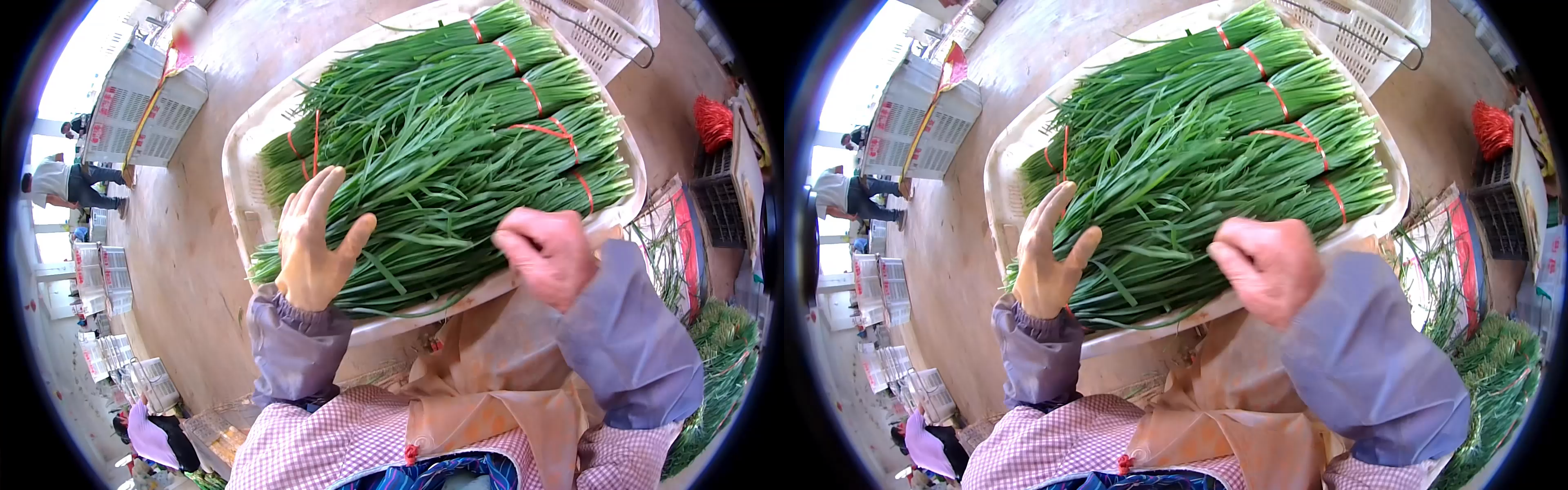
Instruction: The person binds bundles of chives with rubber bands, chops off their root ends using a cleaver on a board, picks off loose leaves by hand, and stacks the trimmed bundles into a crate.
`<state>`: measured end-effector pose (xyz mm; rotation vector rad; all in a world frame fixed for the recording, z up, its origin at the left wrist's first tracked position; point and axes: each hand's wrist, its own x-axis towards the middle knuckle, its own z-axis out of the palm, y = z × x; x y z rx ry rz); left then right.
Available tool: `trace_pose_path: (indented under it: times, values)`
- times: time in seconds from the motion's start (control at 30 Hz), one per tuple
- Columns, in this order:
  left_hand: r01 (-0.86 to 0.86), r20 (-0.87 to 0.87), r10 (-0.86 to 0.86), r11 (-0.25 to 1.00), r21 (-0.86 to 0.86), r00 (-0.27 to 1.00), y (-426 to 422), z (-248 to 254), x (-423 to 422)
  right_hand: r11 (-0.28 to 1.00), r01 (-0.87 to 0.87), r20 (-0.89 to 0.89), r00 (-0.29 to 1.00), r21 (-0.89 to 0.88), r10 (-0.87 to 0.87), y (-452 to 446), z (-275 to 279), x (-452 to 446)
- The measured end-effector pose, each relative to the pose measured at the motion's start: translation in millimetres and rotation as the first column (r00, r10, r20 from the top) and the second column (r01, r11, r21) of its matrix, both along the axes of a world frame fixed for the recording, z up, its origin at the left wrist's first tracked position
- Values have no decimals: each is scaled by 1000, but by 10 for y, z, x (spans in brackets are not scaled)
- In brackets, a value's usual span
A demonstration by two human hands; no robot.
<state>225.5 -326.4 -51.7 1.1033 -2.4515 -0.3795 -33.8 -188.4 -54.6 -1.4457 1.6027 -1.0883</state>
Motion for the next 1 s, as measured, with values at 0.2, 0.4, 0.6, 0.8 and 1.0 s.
trace_pose_path:
  times: [0.2,0.4,0.6,0.8,1.0]
  values:
    - [121,244,-145,987,109,959,-264,22,-43,812,580,151,799,61,-582,1062,116,-1096]
    - [7,104,-39,957,289,994,-340,-318,-622,849,527,-752,546,-34,-369,1946,-509,-1627]
    - [-9,-355,370,703,711,859,-500,-456,-526,800,600,-442,717,0,-538,1306,-286,-1418]
    - [10,-373,401,671,742,837,-472,-497,-512,911,389,-357,839,-137,-411,626,50,-1127]
    - [42,-393,352,698,715,849,-418,-456,-531,968,176,-210,954,-176,-212,93,214,-788]
